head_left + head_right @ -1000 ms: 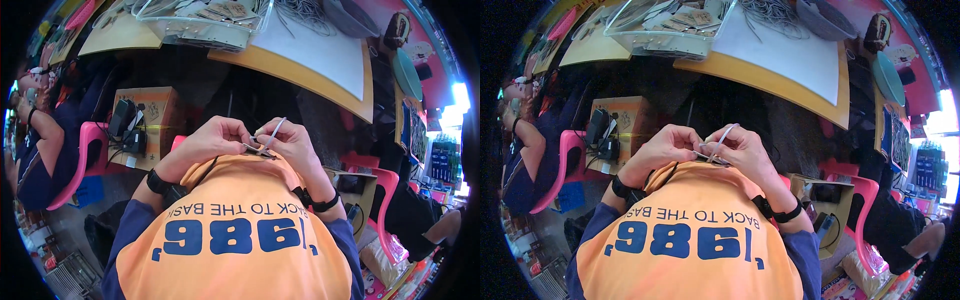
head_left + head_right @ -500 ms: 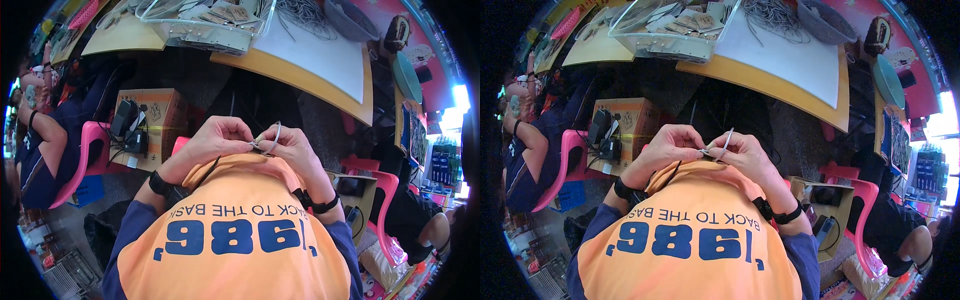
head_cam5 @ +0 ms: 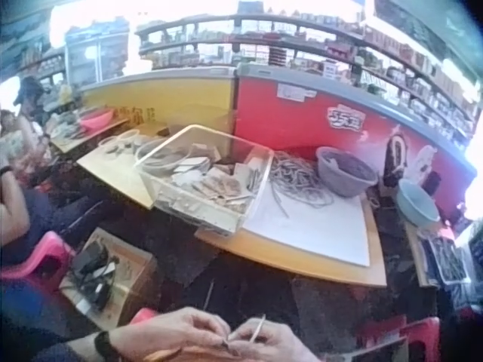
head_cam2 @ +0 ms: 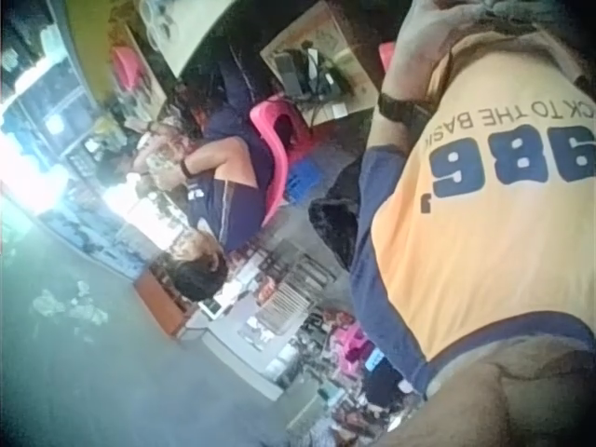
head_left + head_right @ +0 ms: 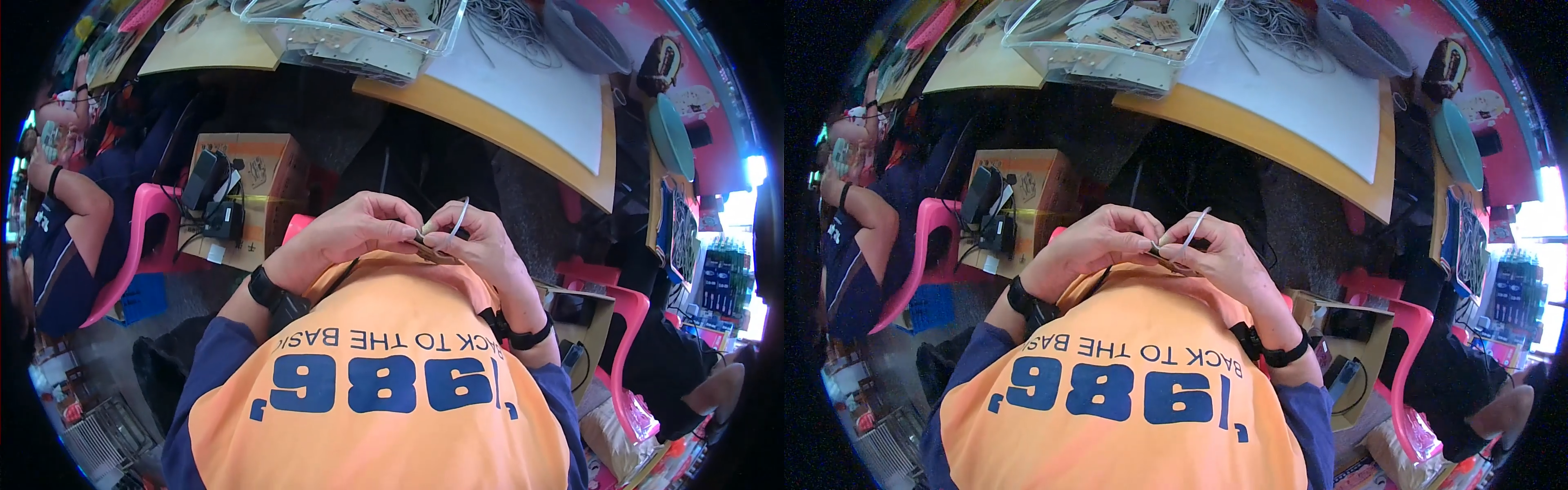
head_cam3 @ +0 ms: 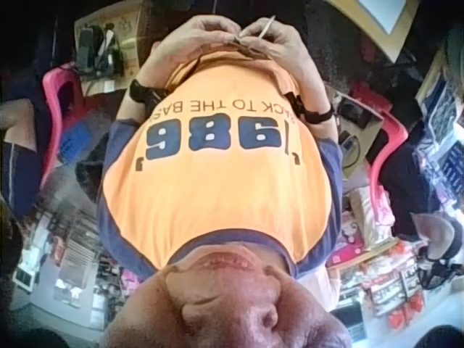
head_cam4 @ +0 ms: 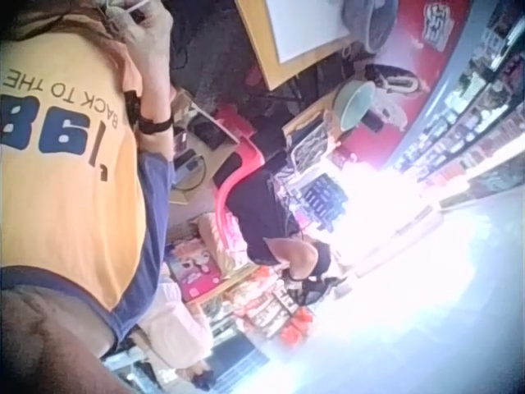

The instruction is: The recorder threads plastic fasteners through cardboard product tags.

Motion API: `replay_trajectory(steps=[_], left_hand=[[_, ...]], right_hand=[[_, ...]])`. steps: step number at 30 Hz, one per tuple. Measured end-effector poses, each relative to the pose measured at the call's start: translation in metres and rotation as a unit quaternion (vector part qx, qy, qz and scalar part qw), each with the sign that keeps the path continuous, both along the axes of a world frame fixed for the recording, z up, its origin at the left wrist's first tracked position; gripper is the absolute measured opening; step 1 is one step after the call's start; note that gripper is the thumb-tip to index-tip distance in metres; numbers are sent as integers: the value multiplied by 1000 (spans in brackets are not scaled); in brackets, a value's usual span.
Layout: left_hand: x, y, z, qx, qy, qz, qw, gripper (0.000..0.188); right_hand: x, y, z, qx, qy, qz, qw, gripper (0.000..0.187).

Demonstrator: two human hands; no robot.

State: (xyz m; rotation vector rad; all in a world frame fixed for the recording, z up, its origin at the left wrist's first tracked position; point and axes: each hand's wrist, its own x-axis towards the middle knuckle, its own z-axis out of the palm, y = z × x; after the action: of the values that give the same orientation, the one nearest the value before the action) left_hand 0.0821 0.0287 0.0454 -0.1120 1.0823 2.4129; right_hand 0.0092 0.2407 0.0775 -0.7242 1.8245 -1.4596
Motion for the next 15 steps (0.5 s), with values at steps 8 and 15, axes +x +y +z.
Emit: replay_trajectory(steps=[8, 15], left_hand=[[-6, -6, -6, 51, -72, -47, 995, 16], [-1, -8, -9, 35, -124, -13, 992, 19]], right_hand=[[-1, -10, 6, 15, 146, -20, 989, 14], [-13, -27, 9, -3, 521, 77, 850, 21]])
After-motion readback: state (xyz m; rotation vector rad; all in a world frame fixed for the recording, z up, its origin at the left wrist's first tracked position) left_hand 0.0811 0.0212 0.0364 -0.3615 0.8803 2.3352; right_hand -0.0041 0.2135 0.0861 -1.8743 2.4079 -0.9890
